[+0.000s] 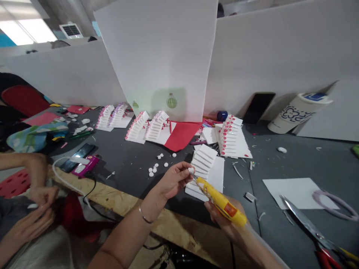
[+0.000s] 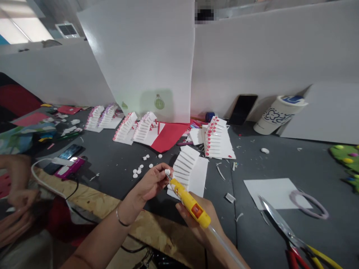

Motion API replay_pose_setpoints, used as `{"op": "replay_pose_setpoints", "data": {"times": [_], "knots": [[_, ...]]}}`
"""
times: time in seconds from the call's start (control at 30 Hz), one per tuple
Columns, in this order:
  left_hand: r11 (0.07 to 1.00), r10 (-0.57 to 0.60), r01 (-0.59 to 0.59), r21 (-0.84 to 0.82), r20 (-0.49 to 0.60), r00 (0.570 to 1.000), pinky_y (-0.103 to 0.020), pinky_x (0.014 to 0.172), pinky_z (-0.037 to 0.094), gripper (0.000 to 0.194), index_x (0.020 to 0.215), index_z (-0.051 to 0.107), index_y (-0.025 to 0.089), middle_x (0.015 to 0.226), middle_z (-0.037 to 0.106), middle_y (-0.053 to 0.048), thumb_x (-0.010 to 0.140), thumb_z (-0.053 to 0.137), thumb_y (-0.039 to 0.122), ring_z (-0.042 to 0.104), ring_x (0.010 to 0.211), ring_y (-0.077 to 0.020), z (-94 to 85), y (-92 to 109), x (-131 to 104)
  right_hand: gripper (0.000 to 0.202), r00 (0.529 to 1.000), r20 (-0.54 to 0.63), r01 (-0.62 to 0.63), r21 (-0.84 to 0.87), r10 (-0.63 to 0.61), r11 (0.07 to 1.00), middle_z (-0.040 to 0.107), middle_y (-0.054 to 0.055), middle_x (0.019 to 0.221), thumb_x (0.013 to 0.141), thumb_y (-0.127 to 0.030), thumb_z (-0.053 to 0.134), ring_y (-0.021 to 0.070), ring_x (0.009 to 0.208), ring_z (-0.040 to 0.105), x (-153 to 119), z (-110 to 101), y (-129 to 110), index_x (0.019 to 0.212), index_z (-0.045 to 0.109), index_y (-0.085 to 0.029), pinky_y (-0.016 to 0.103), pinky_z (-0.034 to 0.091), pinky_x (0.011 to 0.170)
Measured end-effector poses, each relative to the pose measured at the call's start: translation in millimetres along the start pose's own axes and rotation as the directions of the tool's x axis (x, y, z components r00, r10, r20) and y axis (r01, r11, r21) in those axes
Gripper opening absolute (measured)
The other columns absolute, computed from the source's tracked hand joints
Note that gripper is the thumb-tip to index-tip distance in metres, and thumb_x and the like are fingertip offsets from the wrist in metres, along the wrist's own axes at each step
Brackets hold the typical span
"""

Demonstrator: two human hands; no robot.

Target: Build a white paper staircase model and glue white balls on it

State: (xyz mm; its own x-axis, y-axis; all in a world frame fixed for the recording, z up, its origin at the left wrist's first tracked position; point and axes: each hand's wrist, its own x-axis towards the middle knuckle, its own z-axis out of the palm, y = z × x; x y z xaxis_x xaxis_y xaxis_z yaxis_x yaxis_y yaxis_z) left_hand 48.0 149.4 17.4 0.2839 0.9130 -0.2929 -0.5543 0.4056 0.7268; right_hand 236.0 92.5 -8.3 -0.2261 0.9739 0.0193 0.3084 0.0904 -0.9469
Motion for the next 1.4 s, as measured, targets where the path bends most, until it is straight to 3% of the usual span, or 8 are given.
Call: {"op": "replay_pose_setpoints", "data": {"times": [0.23, 0.43, 0.7, 0.9, 1.03, 1.2, 1.3, 1.4], "knots": [[1.000, -0.003, 0.003, -0.004, -0.031, 1.000, -0.013, 0.056, 0.045, 0.040, 0.075, 0.067, 0.013, 0.073, 0.065, 0.001, 0.050, 0.093, 0.031, 0.057, 0.056, -0.0035, 0.4, 1, 0, 0.039, 1.000, -0.019, -0.004, -0.012, 0.004, 1.000, 0.052, -0.001, 0.046, 0.082, -0.051, 0.059, 0.0136, 0.044, 0.048, 1, -1, -2, 0.053, 0.050, -0.025, 0.027, 0.034, 0.041], [0.999, 0.016, -0.015, 0.038, -0.033, 0.999, -0.013, 0.052, 0.042, 0.038, 0.074, 0.065, 0.013, 0.073, 0.065, 0.001, 0.053, 0.092, 0.031, 0.054, 0.054, -0.0031, 0.0, 4, 0, 0.027, 1.000, -0.004, -0.009, 0.024, 0.010, 1.000, 0.055, -0.001, 0.049, 0.080, -0.044, 0.060, 0.0145, 0.048, 0.052, 6, 1, -8, 0.061, 0.056, -0.025, 0.025, 0.036, 0.040], [0.997, 0.060, -0.063, -0.034, -0.086, 0.994, -0.013, 0.052, 0.041, 0.032, 0.080, 0.066, 0.016, 0.077, 0.062, 0.000, 0.060, 0.088, 0.025, 0.055, 0.065, -0.0062, 1.4, 11, 8, 0.023, 0.984, 0.151, -0.119, 0.174, 0.093, 0.978, 0.059, 0.000, 0.061, 0.081, -0.045, 0.062, 0.0123, 0.050, 0.052, 7, -11, -19, 0.073, 0.062, -0.023, 0.024, 0.045, 0.044], [0.993, 0.105, -0.110, -0.034, -0.132, 0.986, -0.015, 0.055, 0.040, 0.030, 0.083, 0.065, 0.016, 0.078, 0.063, 0.000, 0.062, 0.086, 0.022, 0.055, 0.066, -0.0070, -2.9, 8, 13, 0.043, 0.986, 0.023, -0.160, 0.393, 0.164, 0.906, 0.070, 0.005, 0.091, 0.083, -0.058, 0.060, 0.0124, 0.059, 0.060, 10, -22, -7, 0.103, 0.067, -0.021, 0.027, 0.051, 0.057], [0.976, 0.187, -0.163, 0.146, -0.168, 0.968, -0.017, 0.057, 0.039, 0.030, 0.082, 0.066, 0.015, 0.074, 0.062, 0.001, 0.059, 0.085, 0.020, 0.055, 0.066, -0.0079, -5.4, 5, 17, 0.044, 0.980, -0.021, -0.164, 0.465, 0.196, 0.870, 0.071, 0.007, 0.102, 0.086, -0.059, 0.057, 0.0175, 0.077, 0.069, 15, -26, 2, 0.107, 0.067, -0.022, 0.033, 0.053, 0.074], [0.773, 0.393, -0.241, 0.587, -0.145, 0.908, -0.020, 0.062, 0.039, 0.025, 0.084, 0.069, 0.016, 0.077, 0.064, 0.001, 0.061, 0.080, 0.018, 0.053, 0.065, -0.0094, -9.5, 3, 18, 0.048, 0.962, 0.008, -0.250, 0.431, 0.274, 0.867, 0.072, 0.006, 0.104, 0.082, -0.061, 0.060, 0.0139, 0.061, 0.066, 17, -26, 3, 0.111, 0.068, -0.023, 0.028, 0.052, 0.061], [0.580, 0.423, -0.202, 0.789, -0.080, 0.903, -0.022, 0.059, 0.035, 0.018, 0.082, 0.071, 0.018, 0.073, 0.063, 0.001, 0.065, 0.077, 0.018, 0.046, 0.059, -0.0103, -11.9, 5, 16, 0.048, 0.951, 0.023, -0.294, 0.361, 0.307, 0.885, 0.073, 0.005, 0.101, 0.081, -0.061, 0.059, 0.0105, 0.050, 0.061, 19, -26, -1, 0.110, 0.069, -0.024, 0.024, 0.046, 0.048], [0.420, 0.451, -0.227, 0.879, 0.014, 0.892, -0.024, 0.065, 0.036, 0.011, 0.076, 0.072, 0.021, 0.076, 0.064, -0.001, 0.068, 0.074, 0.015, 0.051, 0.071, -0.0153, -11.8, 7, 13, 0.045, 0.953, 0.021, -0.292, 0.346, 0.303, 0.892, 0.074, 0.004, 0.092, 0.080, -0.059, 0.060, 0.0090, 0.045, 0.057, 21, -27, -3, 0.105, 0.070, -0.023, 0.022, 0.042, 0.042]]}}
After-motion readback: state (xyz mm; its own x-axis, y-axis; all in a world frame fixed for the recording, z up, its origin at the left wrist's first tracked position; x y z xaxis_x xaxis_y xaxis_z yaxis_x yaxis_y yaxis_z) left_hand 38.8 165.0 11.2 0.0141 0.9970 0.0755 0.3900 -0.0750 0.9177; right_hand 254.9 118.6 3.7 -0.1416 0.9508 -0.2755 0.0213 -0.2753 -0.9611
